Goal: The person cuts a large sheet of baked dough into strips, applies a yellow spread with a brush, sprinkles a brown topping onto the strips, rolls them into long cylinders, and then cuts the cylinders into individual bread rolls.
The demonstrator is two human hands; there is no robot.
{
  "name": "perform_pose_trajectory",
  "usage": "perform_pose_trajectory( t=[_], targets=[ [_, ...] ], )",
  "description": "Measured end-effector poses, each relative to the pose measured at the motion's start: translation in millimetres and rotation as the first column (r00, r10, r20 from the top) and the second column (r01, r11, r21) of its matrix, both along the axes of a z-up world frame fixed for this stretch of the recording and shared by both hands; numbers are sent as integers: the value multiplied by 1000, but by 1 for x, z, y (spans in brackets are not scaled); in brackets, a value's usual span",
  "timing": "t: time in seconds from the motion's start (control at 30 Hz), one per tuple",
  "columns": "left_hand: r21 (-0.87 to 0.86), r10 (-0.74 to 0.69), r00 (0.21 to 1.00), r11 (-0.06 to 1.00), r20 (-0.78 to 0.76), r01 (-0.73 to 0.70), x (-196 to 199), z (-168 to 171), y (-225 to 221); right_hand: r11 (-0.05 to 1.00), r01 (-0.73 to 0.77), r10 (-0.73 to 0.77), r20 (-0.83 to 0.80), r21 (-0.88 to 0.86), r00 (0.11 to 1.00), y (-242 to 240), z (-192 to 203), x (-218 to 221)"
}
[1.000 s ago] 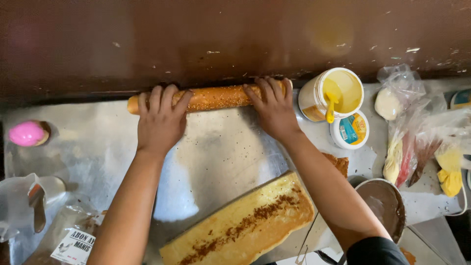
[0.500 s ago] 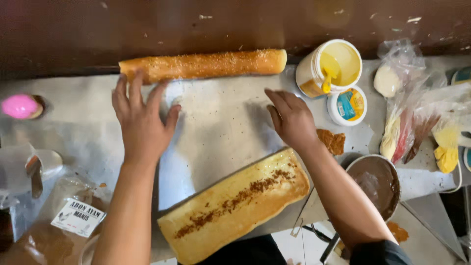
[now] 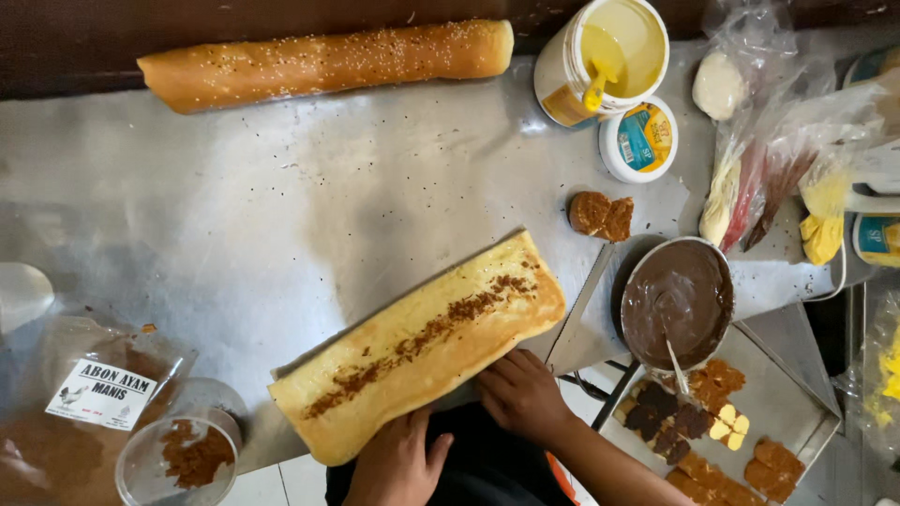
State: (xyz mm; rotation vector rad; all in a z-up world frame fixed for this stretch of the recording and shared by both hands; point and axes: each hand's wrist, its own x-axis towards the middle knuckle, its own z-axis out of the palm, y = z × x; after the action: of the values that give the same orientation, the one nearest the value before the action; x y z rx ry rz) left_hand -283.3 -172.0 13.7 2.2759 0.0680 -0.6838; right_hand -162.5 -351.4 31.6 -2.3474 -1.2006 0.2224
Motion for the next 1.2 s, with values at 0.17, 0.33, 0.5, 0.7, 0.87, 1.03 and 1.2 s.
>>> perform_pose_trajectory(
  t=[0.17,0.33,0.5,0.7,0.87,1.03,1.2],
  targets=[
    [99,153,937,976,314,-193,57,6,40,993,103,-108,92,57,990,35,-21,33],
    [125,67,863,981,500,-149,136,-29,97,960,247,-276,298,132,914,81,-63,93],
    [212,49,832,957,553,-197,204,-26,131,954,236,-289,345,187,893,123,-35,166],
    [350,75,770,860,633,-372,251,6,150,949,209,-298,450,238,842,134,-33,215],
    [446,-61,709,814,703,-373,262,-2,164,971,94,-209,592,220,778,135,-39,238],
    [538,-348,440,715,828,-446,271,-18,180,980,43,-174,724,195,667,136,-31,248],
    [456,-306,408,819,860,-348,268,-24,178,983,11,-135,685,182,716,127,-51,250]
  ],
)
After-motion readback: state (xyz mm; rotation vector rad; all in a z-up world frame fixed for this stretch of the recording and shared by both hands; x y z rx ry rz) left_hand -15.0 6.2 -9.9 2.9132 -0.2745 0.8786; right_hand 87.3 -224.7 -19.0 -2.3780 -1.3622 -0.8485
